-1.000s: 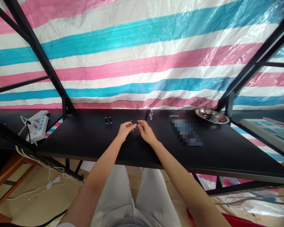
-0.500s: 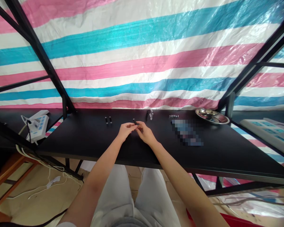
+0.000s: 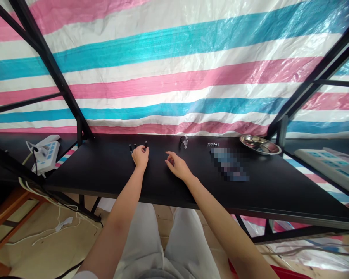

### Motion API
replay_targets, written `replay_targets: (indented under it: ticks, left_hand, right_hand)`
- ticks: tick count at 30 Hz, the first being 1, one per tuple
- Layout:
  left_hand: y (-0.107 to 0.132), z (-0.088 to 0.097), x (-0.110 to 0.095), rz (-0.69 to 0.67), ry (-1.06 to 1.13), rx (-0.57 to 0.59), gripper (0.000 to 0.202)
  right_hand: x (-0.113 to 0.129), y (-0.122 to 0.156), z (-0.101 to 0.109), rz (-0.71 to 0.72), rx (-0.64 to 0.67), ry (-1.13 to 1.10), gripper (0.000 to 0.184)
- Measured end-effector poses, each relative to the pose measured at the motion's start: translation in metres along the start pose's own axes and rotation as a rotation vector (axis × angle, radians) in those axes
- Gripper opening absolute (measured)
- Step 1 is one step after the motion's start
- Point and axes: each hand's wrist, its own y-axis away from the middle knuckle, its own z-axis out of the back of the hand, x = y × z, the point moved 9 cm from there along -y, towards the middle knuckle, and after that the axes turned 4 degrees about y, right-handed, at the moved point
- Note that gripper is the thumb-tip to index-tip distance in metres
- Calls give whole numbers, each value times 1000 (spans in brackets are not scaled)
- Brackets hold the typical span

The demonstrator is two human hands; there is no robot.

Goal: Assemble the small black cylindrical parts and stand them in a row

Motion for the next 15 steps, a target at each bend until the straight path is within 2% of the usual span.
replay_targets:
  ticks: [5, 15]
  left_hand:
    - [-11, 4, 17, 114, -89, 21, 23]
    - [-12, 3, 37, 184, -227, 50, 23]
  right_hand:
    - [0, 0, 1, -19, 9, 3, 34]
    - [-5, 1, -1, -32, 10, -2, 33]
